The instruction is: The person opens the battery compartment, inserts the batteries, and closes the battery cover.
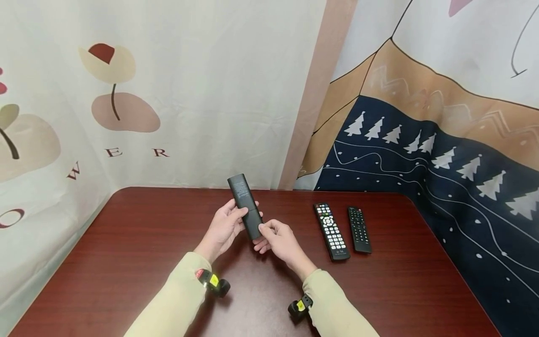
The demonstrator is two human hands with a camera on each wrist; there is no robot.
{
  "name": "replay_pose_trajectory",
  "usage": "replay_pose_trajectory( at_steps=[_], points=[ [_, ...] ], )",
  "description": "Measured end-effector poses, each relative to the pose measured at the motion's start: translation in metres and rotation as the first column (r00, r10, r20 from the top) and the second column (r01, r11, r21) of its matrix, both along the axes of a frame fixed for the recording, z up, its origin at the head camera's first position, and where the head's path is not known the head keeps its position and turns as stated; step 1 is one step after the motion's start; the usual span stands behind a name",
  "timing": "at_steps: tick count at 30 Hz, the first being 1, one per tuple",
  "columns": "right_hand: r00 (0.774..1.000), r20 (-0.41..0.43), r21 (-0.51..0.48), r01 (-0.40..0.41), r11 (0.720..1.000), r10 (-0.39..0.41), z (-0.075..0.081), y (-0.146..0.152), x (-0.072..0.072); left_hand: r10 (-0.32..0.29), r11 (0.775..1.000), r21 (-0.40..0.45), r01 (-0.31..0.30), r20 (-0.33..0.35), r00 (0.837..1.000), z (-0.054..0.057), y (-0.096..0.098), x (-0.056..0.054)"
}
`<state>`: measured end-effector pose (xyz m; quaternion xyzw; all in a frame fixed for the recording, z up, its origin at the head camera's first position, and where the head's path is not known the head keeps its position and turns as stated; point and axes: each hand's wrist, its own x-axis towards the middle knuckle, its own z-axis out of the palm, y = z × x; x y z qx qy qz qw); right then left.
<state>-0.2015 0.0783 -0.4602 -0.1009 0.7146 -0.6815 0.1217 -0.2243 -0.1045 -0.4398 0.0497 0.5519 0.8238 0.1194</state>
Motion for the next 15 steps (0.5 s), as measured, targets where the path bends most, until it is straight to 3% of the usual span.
replay_pose_trajectory(
  at_steps=[8,15],
  points=[
    [1.000,0.017,-0.004,-0.009,1.000,0.009,0.0002,-0.0009,0.0004,0.025,0.997,0.074,-0.029,0.055,0.998,-0.0016,0.0005,-0.0019],
    [1.000,0.008,0.002,-0.024,1.000,0.024,0.0003,-0.0004,0.0016,0.041,0.987,0.151,-0.049,0.057,0.998,-0.0031,0.0027,-0.0025]
  ],
)
